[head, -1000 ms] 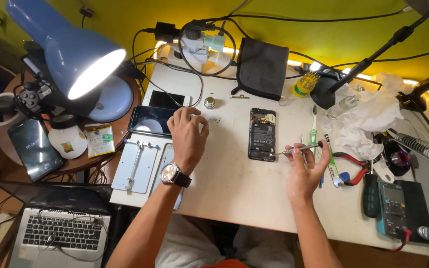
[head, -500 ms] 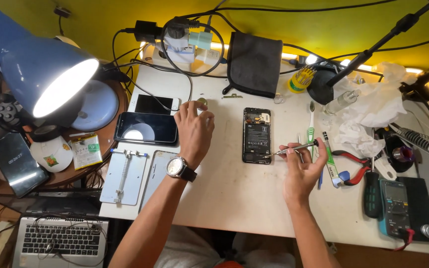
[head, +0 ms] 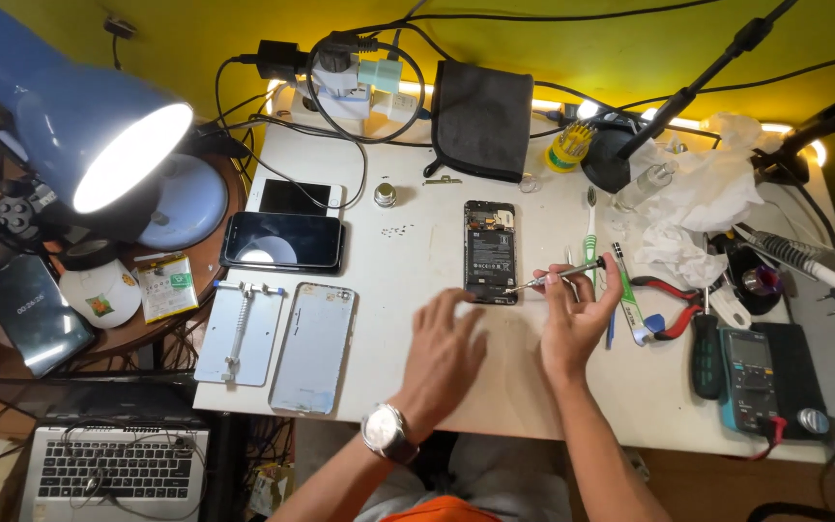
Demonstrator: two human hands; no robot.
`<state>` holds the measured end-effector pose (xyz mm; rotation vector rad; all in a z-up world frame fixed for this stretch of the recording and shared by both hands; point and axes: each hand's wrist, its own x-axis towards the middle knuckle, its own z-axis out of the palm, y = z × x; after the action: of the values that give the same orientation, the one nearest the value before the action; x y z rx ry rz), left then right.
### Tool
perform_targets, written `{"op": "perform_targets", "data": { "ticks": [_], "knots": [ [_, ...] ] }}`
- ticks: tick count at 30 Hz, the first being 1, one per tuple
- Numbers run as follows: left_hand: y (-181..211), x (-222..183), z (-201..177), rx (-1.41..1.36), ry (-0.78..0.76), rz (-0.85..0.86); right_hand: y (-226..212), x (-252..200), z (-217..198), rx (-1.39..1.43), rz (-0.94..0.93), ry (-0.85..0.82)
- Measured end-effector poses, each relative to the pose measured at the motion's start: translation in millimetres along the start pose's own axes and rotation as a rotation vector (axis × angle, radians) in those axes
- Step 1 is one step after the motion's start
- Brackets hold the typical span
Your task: Disassembling a smartphone by disconnecting internal components and prying parts using a small tool.
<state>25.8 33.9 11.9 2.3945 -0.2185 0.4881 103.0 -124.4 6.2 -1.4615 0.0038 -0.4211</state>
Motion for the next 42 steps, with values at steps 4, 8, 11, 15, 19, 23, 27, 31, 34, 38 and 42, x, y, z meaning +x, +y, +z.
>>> {"op": "perform_targets", "data": {
  "ticks": [4, 8, 11, 15, 19, 23, 27, 31, 34, 38, 42],
  "knots": [
    [31, -22, 10, 0.064, -0.063, 0.137, -22, -15, 10, -0.177, -0.271, -0.080],
    [32, -26, 12, 0.109, -0.076, 0.114, -24, -18, 11, -0.276, -0.627, -0.276],
    [33, -25, 11, 0.132, -0.071, 0.084, -25, -17, 9, -0.315, -0.735, -0.321],
    [34, -24, 11, 0.140, -0.108, 0.060, -20, -18, 7, -0.307, -0.722, -0.303],
    [36, -21, 8, 0.146, -0.122, 0.063, -22, -17, 8, -0.299, -0.700, -0.293],
    [37, -20, 10, 0.177, -0.060, 0.085, -18, -13, 7, -0.341, -0.767, -0.308],
    [37, -21, 11, 0.198, -0.046, 0.083, -12, -12, 3, -0.358, -0.800, -0.309],
    [38, -20, 10, 0.176, -0.064, 0.072, -14, -12, 2, -0.405, -0.857, -0.346],
    [39, -18, 8, 0.192, -0.045, 0.060, -23, -10, 4, -0.424, -0.862, -0.405],
    [38, -19, 5, 0.168, -0.048, 0.053, -17, -6, 0, -0.491, -0.804, -0.367],
    [40, -18, 3, 0.153, -0.043, 0.054, -25, -6, -3, -0.483, -0.763, -0.507]
  ]
}}
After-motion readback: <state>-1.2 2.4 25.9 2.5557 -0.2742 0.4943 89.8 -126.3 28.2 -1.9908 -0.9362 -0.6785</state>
